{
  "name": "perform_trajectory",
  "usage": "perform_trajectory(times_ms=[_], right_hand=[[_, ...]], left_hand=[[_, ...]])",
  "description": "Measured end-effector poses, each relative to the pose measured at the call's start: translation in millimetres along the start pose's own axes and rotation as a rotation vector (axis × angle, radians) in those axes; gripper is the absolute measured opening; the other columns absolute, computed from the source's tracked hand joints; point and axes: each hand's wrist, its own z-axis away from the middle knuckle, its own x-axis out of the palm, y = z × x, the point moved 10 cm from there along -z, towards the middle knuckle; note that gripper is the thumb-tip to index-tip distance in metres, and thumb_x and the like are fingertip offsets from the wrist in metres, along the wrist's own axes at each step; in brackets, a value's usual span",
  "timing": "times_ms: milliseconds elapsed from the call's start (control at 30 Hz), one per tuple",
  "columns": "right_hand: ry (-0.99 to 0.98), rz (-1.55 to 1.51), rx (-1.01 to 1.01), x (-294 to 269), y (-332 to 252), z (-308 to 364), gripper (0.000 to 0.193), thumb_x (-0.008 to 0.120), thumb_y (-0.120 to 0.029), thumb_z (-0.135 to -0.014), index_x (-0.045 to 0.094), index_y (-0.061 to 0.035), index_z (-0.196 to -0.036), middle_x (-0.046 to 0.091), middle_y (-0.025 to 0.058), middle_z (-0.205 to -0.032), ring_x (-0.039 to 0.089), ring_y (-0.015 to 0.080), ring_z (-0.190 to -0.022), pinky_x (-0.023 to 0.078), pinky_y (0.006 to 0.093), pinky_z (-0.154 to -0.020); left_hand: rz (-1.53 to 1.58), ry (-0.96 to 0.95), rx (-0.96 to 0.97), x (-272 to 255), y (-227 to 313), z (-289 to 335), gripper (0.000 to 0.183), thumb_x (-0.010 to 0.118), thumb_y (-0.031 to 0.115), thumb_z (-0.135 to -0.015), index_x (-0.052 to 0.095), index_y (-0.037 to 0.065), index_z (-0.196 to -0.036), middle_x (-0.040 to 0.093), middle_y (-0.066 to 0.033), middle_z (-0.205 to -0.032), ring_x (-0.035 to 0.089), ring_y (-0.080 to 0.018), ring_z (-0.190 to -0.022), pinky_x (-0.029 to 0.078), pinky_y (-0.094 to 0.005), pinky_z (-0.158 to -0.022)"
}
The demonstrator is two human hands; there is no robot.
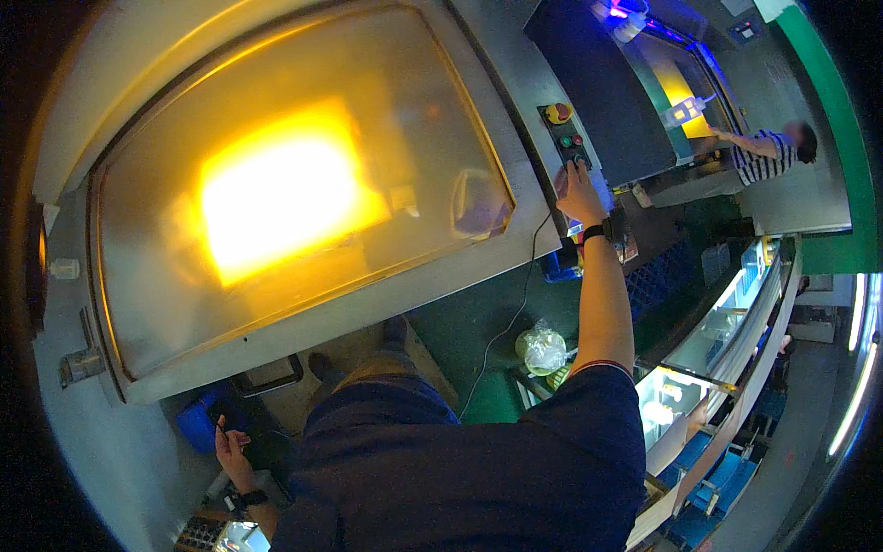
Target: Processing printed circuit boards using an industrial LED exposure machine.
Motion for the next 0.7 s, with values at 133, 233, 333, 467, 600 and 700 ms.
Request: perform_trajectory(times_ms=[133,233,333,467,600,700], right_hand=[[-0.025,0.044,0.01,-17.6,-17.4,-8.6,0.09,0.07,-0.013,-0.071,0.026,0.0012,-0.148,0.03,0.0317,-0.149,0.039,0.046,-0.134,0.04,0.045,-0.109],[-0.029,0.088,-0.045,-23.6,-11.6,-14.4,0.087,0.069,-0.011,-0.071,0.029,-0.0019,-0.148,0.033,0.0334,-0.145,0.044,0.0475,-0.129,0.044,0.0451,-0.105],[0.022,0.123,-0.05,-21.8,-11.9,-5.3,0.077,0.073,-0.013,-0.07,0.043,-0.0097,-0.141,0.05,0.0237,-0.135,0.056,0.0425,-0.116,0.048,0.0455,-0.098],[0.148,-0.003,-0.234,-29.4,-63.9,39.2,0.051,0.07,-0.006,-0.07,0.062,-0.0106,-0.121,0.065,0.0137,-0.113,0.06,0.0348,-0.108,0.05,0.0434,-0.092],[0.311,0.037,-0.407,-54.2,-149.0,101.4,0.011,0.075,-0.013,-0.072,0.073,-0.0112,-0.083,0.064,0.0095,-0.088,0.061,0.0304,-0.088,0.048,0.0427,-0.076],[0.171,0.071,-0.408,-65.7,-227.0,132.0,0.013,0.076,-0.013,-0.073,0.076,-0.0127,-0.085,0.06,0.0099,-0.083,0.061,0.0303,-0.087,0.048,0.0428,-0.075]], left_hand=[[0.086,0.033,-0.045,11.6,13.0,10.8,0.042,0.045,0.011,-0.103,0.043,0.006,-0.145,0.055,-0.0001,-0.077,0.048,-0.0051,-0.063,0.047,-0.0225,-0.058],[0.047,-0.013,-0.065,23.6,14.0,1.5,0.044,0.044,0.012,-0.104,0.04,0.007,-0.147,0.052,0.0007,-0.074,0.047,-0.0049,-0.058,0.046,-0.0213,-0.055],[0.112,-0.061,-0.011,34.9,20.9,-5.1,0.044,0.044,0.016,-0.105,0.04,0.008,-0.148,0.051,0.0014,-0.073,0.045,-0.0042,-0.055,0.046,-0.0202,-0.053],[0.147,-0.072,0.002,20.0,21.8,6.8,0.046,0.045,0.007,-0.098,0.044,0.003,-0.144,0.054,0.0011,-0.076,0.045,-0.005,-0.058,0.045,-0.0206,-0.056],[0.255,-0.088,-0.078,1.5,16.3,19.5,0.047,0.043,0.001,-0.092,0.048,-0.001,-0.138,0.057,-0.0016,-0.081,0.05,-0.0093,-0.069,0.045,-0.0236,-0.066],[0.319,-0.037,-0.11,-8.3,34.7,16.1,0.039,0.042,0.013,-0.104,0.047,-0.001,-0.14,0.062,-0.0055,-0.089,0.058,-0.012,-0.079,0.049,-0.0261,-0.073]])
